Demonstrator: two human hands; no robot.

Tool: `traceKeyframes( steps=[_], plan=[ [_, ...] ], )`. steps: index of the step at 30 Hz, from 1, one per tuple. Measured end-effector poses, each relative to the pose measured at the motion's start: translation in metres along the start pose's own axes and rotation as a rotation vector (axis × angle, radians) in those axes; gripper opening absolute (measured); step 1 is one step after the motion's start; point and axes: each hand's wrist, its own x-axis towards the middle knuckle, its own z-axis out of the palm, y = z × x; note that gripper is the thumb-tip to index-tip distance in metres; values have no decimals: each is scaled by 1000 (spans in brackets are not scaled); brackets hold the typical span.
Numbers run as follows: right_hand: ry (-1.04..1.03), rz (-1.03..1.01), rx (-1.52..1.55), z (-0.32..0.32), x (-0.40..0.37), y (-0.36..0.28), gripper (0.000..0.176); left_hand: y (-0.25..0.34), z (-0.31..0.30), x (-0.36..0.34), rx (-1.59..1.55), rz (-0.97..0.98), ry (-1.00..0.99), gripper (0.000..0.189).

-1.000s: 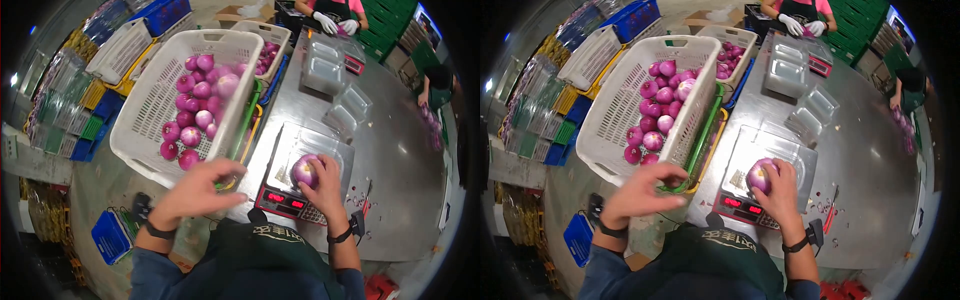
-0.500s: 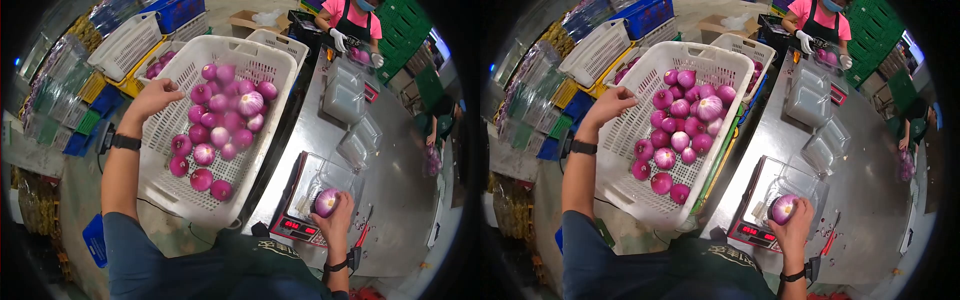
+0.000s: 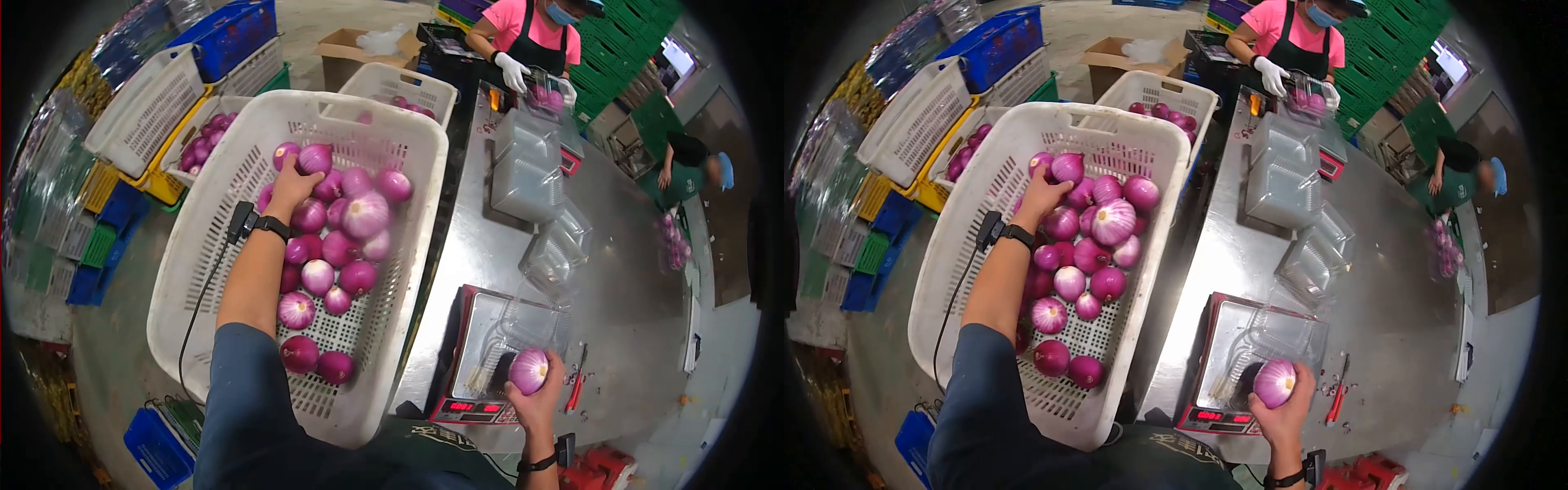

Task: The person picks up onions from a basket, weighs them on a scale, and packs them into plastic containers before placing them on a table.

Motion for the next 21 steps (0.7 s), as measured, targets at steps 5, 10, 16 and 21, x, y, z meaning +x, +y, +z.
traceKeyframes(
  steps=[5,10,16,21],
  plan=[
    [-22,243,275,1,-3,7,88,9,33,20,23,-118,46,105],
    [-120,208,227,0,-1,8,80,-1,51,28,79,-36,181,103],
    [-125,73,84,-11,7,1,71,33,-6,-11,-870,-320,-384,60],
    [165,-53,222,-46,-12,20,47,32,-74,-9,-959,-41,-424,46]
  ],
)
